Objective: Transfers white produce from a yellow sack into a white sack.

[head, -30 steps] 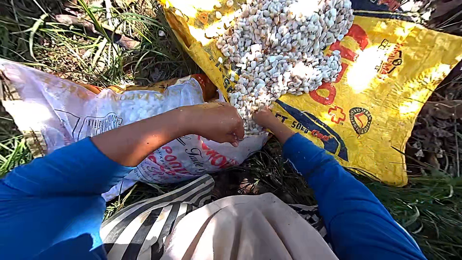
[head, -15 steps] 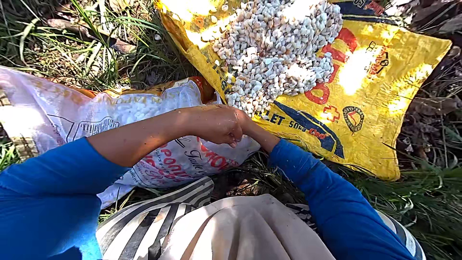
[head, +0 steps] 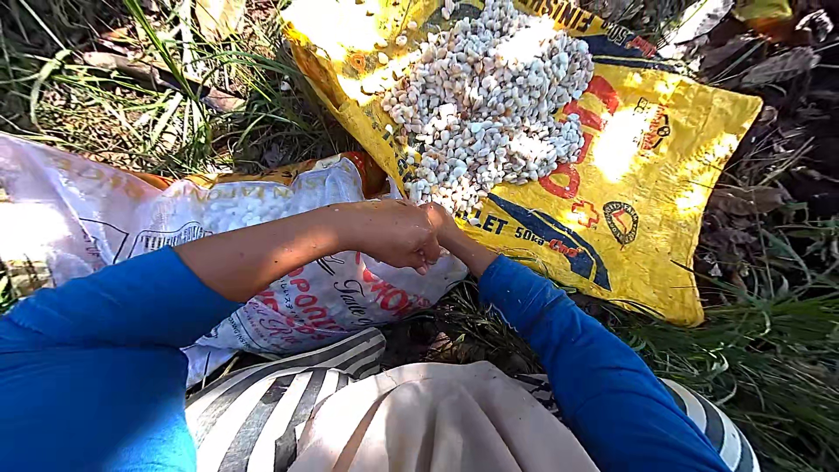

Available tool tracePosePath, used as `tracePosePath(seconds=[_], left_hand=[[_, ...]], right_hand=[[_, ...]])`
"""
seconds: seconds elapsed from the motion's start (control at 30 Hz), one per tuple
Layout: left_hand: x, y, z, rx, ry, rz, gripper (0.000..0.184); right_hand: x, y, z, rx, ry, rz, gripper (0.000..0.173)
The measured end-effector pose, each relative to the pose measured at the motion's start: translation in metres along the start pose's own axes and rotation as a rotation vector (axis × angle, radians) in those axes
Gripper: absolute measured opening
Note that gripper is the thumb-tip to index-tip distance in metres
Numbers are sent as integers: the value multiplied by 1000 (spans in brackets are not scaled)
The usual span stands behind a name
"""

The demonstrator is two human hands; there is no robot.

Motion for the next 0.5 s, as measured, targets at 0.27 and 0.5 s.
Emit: tracePosePath(seconds=[0.27, 0.5], left_hand=[[-2, 2, 0, 20, 30, -11, 20], [-4, 0, -3, 36, 54, -33, 21]], right_hand=[[-4, -12, 19, -142, 176, -26, 54], [19, 38, -15, -107, 135, 196, 21]])
Point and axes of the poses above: each hand's wrist, its own y-axis away from the middle knuckle, its own x-axis out of the back of the hand, z = x × y, the point moved 10 cm from there along -y, towards the middle knuckle, and after that the axes turned 9 degrees about -y, right-handed, at the moved point
